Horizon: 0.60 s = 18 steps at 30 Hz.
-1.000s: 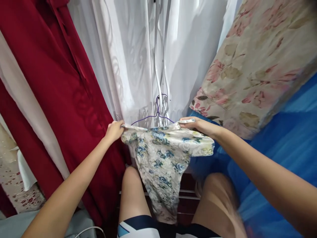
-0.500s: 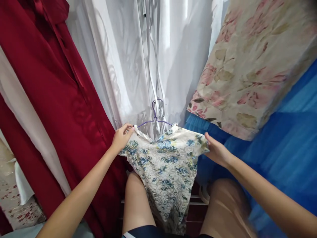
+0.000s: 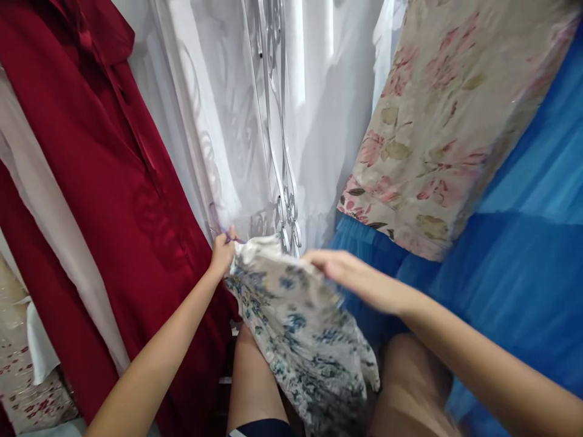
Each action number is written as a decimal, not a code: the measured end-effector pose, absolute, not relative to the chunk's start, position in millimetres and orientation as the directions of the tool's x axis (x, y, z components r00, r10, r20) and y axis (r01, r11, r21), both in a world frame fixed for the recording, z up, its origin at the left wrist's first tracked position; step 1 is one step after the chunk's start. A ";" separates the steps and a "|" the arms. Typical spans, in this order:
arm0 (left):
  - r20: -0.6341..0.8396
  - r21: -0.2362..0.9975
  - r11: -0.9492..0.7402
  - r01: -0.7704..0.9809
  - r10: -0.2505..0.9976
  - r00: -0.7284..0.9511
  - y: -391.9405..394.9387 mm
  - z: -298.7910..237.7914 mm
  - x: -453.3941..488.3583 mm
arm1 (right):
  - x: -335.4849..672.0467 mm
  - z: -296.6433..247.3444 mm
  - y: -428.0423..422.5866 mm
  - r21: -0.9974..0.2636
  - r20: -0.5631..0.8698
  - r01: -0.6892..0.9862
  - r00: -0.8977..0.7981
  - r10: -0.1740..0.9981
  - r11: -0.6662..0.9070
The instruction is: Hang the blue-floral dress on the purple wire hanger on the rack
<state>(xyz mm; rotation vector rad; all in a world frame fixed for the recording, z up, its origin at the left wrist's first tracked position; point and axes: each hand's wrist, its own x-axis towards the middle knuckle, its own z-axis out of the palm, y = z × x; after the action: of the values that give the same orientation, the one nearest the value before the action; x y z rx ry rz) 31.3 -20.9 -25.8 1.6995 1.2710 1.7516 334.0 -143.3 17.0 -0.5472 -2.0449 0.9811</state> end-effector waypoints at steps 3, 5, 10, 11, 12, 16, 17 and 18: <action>0.531 0.847 -0.507 0.160 0.798 -0.285 -29.2 -32.4 30.1 | 321.9 -1.0 -162.5 -0.613 0.424 0.167 -0.756 0.499 0.772; 0.474 0.871 -0.492 0.003 0.837 -0.273 -42.6 -29.5 43.4 | 316.7 -18.4 -158.2 -0.484 0.482 0.288 -0.701 0.526 0.826; 0.347 0.793 -0.197 -0.577 0.924 0.161 -85.9 -14.0 114.8 | 298.6 -60.1 -128.3 -0.180 0.663 0.497 -0.576 0.478 0.849; 0.356 0.775 -0.174 -0.608 0.914 0.192 -92.2 -12.8 128.0 | 296.8 -65.5 -126.0 -0.146 0.693 0.512 -0.557 0.457 0.847; 0.370 0.772 -0.174 -0.612 0.905 0.209 -96.8 -12.9 138.2 | 297.3 -69.7 -125.5 -0.126 0.716 0.525 -0.539 0.443 0.842; 0.376 0.808 -0.174 -0.564 0.888 0.265 -98.9 -26.8 143.1 | 329.2 -75.5 -135.6 -0.130 0.744 0.643 -0.440 0.504 0.754; 0.343 0.802 -0.128 -0.584 0.898 0.275 -97.7 -33.1 137.2 | 343.2 -74.1 -139.2 -0.145 0.750 0.697 -0.385 0.537 0.702; 0.306 0.781 -0.079 -0.619 0.913 0.270 -97.2 -40.3 130.2 | 357.9 -71.1 -142.4 -0.167 0.759 0.754 -0.312 0.571 0.635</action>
<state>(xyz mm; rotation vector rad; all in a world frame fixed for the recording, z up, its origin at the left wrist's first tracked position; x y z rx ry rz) 130.2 -97.2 -40.3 1.0153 0.3708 1.3169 357.9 -142.4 -71.1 -1.0366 -2.0143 -0.2765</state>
